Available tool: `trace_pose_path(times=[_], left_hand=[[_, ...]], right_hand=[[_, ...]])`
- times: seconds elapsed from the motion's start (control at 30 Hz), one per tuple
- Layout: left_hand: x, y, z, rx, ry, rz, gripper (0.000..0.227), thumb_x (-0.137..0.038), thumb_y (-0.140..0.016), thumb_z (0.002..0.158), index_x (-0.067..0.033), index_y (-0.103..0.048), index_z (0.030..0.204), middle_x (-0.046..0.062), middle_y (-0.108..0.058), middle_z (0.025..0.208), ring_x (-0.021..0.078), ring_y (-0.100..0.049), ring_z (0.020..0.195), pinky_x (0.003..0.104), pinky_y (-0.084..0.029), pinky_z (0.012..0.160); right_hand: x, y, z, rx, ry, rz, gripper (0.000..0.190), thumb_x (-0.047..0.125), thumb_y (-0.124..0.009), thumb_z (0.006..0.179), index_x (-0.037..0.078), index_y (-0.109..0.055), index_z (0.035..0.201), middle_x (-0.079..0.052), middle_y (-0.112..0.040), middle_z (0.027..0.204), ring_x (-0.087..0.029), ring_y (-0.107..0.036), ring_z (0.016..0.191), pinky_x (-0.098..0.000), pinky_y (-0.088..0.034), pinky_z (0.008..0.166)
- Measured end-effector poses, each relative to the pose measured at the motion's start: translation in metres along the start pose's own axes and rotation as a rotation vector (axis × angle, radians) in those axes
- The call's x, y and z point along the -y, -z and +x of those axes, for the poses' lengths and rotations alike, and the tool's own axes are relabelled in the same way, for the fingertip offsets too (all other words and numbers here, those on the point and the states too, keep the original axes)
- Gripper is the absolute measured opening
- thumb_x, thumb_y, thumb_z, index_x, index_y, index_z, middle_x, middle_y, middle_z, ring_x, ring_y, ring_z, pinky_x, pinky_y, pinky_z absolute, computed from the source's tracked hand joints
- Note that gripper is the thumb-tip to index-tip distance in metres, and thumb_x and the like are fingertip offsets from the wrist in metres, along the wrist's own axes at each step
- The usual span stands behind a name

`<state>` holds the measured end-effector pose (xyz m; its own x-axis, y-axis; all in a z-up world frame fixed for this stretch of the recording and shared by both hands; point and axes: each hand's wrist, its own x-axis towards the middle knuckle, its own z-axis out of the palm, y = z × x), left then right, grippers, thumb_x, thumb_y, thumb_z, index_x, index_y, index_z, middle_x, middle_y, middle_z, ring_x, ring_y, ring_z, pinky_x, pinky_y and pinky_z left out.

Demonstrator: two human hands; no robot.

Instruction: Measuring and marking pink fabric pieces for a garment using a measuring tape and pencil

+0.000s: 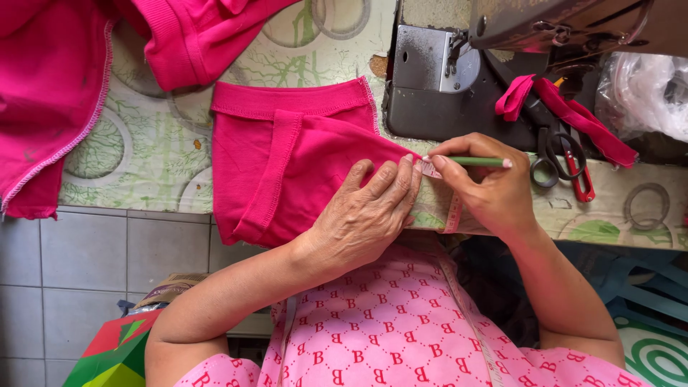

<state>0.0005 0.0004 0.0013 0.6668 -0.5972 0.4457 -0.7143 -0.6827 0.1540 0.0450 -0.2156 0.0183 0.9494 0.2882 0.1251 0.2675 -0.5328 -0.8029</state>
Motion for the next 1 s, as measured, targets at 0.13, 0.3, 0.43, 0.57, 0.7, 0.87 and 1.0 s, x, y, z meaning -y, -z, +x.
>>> trace_pose_path(times=[0.13,0.3,0.43,0.57,0.7,0.87,1.0], left_hand=[[-0.001,-0.004,-0.002,-0.005,0.008,0.003,0.047,-0.025,-0.056,0.100,0.0063,-0.057,0.136,0.029,-0.055,0.135,0.0379,-0.055,0.118,0.051,-0.043,0.102],[0.000,-0.005,-0.002,-0.007,-0.002,-0.003,0.048,-0.025,-0.056,0.100,0.0070,-0.057,0.136,0.030,-0.055,0.135,0.0385,-0.055,0.118,0.052,-0.043,0.102],[0.000,-0.005,-0.001,-0.017,-0.007,-0.011,0.048,-0.024,-0.058,0.099,0.0075,-0.058,0.135,0.030,-0.055,0.134,0.0395,-0.055,0.117,0.052,-0.044,0.101],[0.000,-0.010,-0.003,-0.030,-0.006,-0.007,0.049,-0.024,-0.058,0.098,0.0076,-0.058,0.134,0.030,-0.056,0.134,0.0394,-0.055,0.117,0.052,-0.044,0.100],[-0.001,-0.010,-0.003,-0.025,-0.002,-0.005,0.050,-0.025,-0.059,0.097,0.0076,-0.057,0.134,0.030,-0.056,0.134,0.0396,-0.055,0.117,0.053,-0.044,0.101],[-0.001,-0.009,-0.007,0.018,0.009,-0.034,0.058,-0.027,-0.065,0.095,0.0060,-0.053,0.141,0.028,-0.055,0.137,0.0397,-0.053,0.122,0.052,-0.041,0.105],[-0.006,0.045,-0.006,0.046,0.093,-0.318,0.074,-0.023,-0.083,0.081,0.0045,-0.053,0.143,0.028,-0.054,0.143,0.0456,-0.053,0.131,0.058,-0.040,0.112]], right_hand=[[-0.001,-0.004,0.002,-0.004,-0.017,-0.009,0.010,0.007,-0.080,0.093,0.004,-0.079,0.103,-0.015,-0.076,0.094,-0.034,-0.075,0.096,-0.0416,-0.057,0.080],[0.003,-0.006,0.003,-0.003,-0.009,-0.041,0.009,0.008,-0.080,0.093,0.006,-0.079,0.102,-0.015,-0.076,0.095,-0.035,-0.075,0.098,-0.0417,-0.056,0.081],[0.007,-0.008,0.000,-0.016,0.045,-0.054,0.008,0.004,-0.080,0.094,0.004,-0.079,0.102,-0.015,-0.075,0.092,-0.037,-0.074,0.093,-0.0414,-0.057,0.078],[0.005,-0.004,-0.002,-0.088,0.105,-0.061,0.008,0.002,-0.078,0.097,0.003,-0.079,0.105,-0.017,-0.075,0.096,-0.037,-0.074,0.095,-0.0435,-0.057,0.081],[0.022,0.012,-0.009,-0.052,0.119,-0.085,0.013,-0.002,-0.073,0.098,0.002,-0.078,0.110,-0.018,-0.073,0.099,-0.040,-0.072,0.097,-0.0478,-0.056,0.086],[0.001,-0.002,-0.041,-0.036,0.253,-0.325,0.020,0.005,-0.076,0.093,0.010,-0.078,0.113,-0.013,-0.067,0.100,-0.035,-0.068,0.093,-0.0456,-0.056,0.083],[0.003,0.011,-0.045,-0.005,0.147,-0.283,0.018,0.003,-0.072,0.095,0.014,-0.076,0.108,-0.009,-0.068,0.100,-0.031,-0.069,0.096,-0.0421,-0.057,0.086]])
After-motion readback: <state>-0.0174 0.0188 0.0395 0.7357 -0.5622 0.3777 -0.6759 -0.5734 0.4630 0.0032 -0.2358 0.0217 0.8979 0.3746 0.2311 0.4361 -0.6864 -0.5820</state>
